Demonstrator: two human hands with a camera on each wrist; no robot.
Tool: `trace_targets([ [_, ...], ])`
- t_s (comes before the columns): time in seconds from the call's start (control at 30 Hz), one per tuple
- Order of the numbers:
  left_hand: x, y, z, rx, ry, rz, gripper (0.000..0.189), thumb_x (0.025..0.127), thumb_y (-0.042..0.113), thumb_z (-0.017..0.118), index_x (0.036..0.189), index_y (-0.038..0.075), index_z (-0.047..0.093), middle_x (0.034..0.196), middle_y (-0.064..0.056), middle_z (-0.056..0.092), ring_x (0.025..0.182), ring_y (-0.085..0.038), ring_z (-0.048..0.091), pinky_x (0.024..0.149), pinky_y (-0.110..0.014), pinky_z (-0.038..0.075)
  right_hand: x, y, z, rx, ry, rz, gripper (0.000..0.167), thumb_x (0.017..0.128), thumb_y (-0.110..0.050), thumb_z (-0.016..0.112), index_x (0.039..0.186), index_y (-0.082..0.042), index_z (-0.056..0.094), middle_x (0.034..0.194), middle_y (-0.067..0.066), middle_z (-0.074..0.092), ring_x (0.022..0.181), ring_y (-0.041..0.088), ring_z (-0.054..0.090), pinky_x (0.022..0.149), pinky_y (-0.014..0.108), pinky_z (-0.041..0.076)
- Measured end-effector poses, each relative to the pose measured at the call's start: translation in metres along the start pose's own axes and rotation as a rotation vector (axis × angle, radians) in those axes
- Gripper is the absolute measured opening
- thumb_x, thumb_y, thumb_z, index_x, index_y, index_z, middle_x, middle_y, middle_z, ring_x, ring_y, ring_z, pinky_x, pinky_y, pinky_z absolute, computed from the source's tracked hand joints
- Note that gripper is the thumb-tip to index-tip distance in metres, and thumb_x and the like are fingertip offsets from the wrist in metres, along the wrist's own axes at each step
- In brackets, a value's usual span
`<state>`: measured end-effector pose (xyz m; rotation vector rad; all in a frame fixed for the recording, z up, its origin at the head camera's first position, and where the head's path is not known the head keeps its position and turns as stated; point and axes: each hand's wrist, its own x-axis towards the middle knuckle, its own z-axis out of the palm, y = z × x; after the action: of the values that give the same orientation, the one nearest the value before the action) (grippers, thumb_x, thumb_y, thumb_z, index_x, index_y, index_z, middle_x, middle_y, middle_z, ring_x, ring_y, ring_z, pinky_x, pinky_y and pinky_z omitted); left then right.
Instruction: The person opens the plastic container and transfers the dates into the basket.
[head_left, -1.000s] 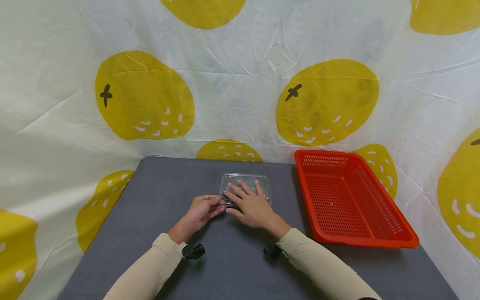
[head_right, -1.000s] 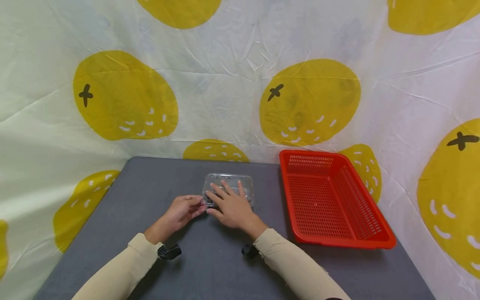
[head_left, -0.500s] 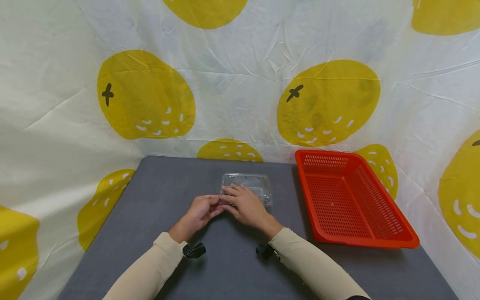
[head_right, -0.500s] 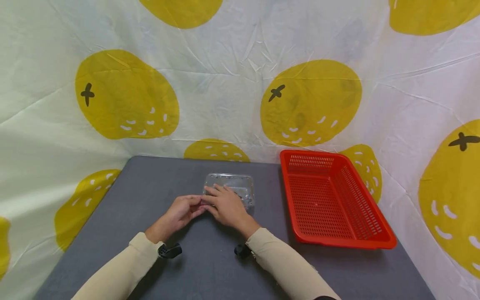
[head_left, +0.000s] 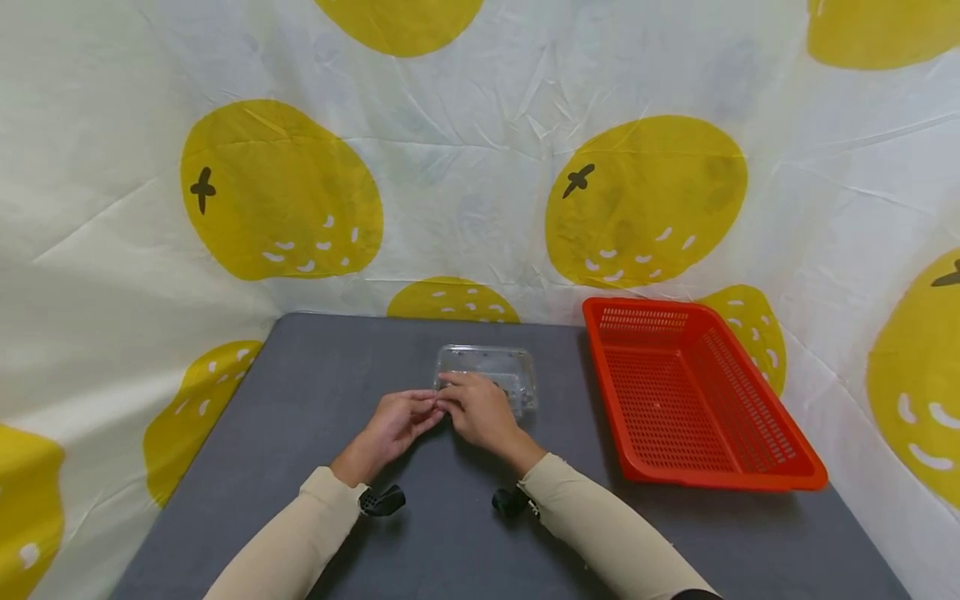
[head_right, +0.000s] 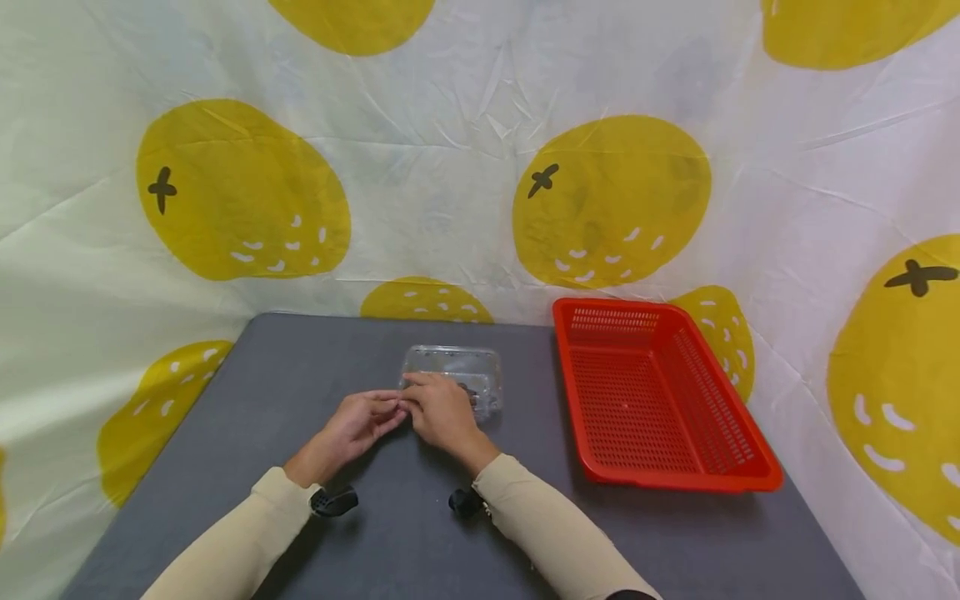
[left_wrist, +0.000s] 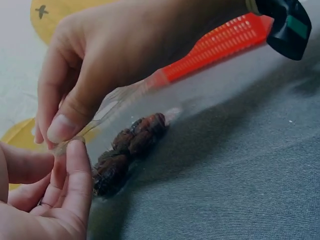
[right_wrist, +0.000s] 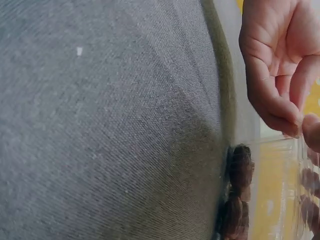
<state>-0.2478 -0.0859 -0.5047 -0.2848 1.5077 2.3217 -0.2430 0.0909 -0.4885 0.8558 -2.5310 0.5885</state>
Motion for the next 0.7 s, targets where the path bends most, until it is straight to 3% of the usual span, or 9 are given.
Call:
trace_targets([
  [0.17, -0.001, -0.001, 0.0, -0.019, -0.004, 0.038, 0.036, 0.1, -0.01, 0.056, 0.135, -0.017, 0.054, 0.091, -0.003, 0.075, 0.083, -0.011, 0.073, 0.079, -0.024, 0.064, 0.002, -0.006, 0.01, -0.052, 0.111, 0.0, 0.008, 0.09, -0.011, 0.077, 0.095, -0.013, 0.082, 0.113, 0.002, 0.077, 0.103, 0.021, 0.072, 0.086, 0.038, 0.063],
  [0.33, -0.001, -0.006, 0.0, -0.029, 0.024, 0.074, 0.031, 0.097, -0.012, 0.058, 0.128, -0.016, 0.06, 0.088, -0.003, 0.075, 0.082, -0.009, 0.073, 0.077, -0.022, 0.064, 0.004, -0.009, 0.02, -0.125, 0.212, -0.043, 0.007, 0.083, -0.004, 0.076, 0.081, -0.011, 0.076, 0.09, 0.001, 0.067, 0.082, 0.02, 0.065, 0.072, 0.035, 0.057],
  [0.53, 0.003, -0.011, 0.007, 0.007, 0.021, 0.119, 0.032, 0.095, -0.012, 0.061, 0.127, -0.018, 0.059, 0.085, -0.002, 0.074, 0.078, -0.009, 0.073, 0.074, -0.021, 0.063, 0.006, -0.008, 0.024, -0.101, 0.248, -0.022, 0.011, 0.074, 0.002, 0.075, 0.077, -0.007, 0.071, 0.088, 0.004, 0.065, 0.083, 0.024, 0.063, 0.077, 0.038, 0.055],
  [0.7, 0.005, -0.01, 0.011, 0.017, 0.085, 0.103, 0.027, 0.094, -0.011, 0.062, 0.121, -0.015, 0.061, 0.083, -0.002, 0.073, 0.074, -0.009, 0.07, 0.069, -0.021, 0.062, 0.008, -0.009, 0.023, -0.06, 0.252, -0.025, 0.009, 0.078, 0.002, 0.074, 0.081, -0.006, 0.071, 0.091, 0.005, 0.066, 0.086, 0.024, 0.063, 0.078, 0.038, 0.056],
])
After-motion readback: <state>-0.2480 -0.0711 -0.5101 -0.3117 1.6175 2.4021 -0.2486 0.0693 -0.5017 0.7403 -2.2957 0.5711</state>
